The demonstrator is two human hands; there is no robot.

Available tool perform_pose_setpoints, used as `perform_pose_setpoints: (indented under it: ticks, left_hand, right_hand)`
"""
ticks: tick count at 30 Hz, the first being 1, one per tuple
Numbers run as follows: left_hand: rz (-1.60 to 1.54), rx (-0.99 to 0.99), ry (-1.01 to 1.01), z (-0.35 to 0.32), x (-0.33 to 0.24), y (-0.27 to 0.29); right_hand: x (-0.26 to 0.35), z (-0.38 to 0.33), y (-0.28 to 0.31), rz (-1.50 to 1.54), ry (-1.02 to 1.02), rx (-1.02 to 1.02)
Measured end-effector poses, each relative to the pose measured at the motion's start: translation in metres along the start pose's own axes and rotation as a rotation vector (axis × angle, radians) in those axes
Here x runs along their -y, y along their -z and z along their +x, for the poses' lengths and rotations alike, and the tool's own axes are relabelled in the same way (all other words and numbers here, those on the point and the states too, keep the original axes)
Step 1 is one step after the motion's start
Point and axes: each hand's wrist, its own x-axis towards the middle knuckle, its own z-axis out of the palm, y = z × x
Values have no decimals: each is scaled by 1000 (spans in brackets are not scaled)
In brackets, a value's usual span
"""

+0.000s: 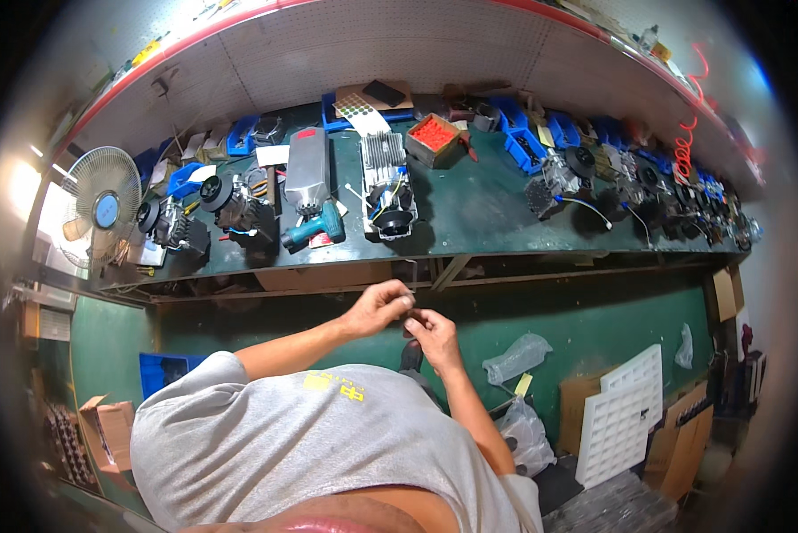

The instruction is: The person assembles electrical components on a workbench, using a power drill to fasten parts, applying labels, and handling a motor and a metal housing. They move between the workbench and a pallet of similar units, placing a finished assembly onto the pallet.

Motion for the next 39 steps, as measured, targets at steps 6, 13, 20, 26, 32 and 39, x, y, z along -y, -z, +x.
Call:
perform_pose_setpoints:
  ticks: [6, 13, 20, 26, 32, 39]
  left_hand:
    - [209, -414, 53, -19, -10, 73]
    - [605, -635, 437, -109, 113, 159]
    - [593, -663, 861, -156, 154, 191]
    - [234, -1035, 879, -157, 151, 179]
    - [-54, -1155, 894, -126, 119, 110]
    - [21, -1136, 1076, -104, 119, 67]
  right_hand:
    - [38, 111, 28, -164, 28, 73]
    - [86, 260, 54, -463, 216, 52]
    - [167, 404, 35, -717, 549, -52]
    - [181, 598, 16, -1114, 635, -53]
    - [194, 731, -37, -1303, 287, -63]
    - [164, 826, -52, -1425, 197, -134]
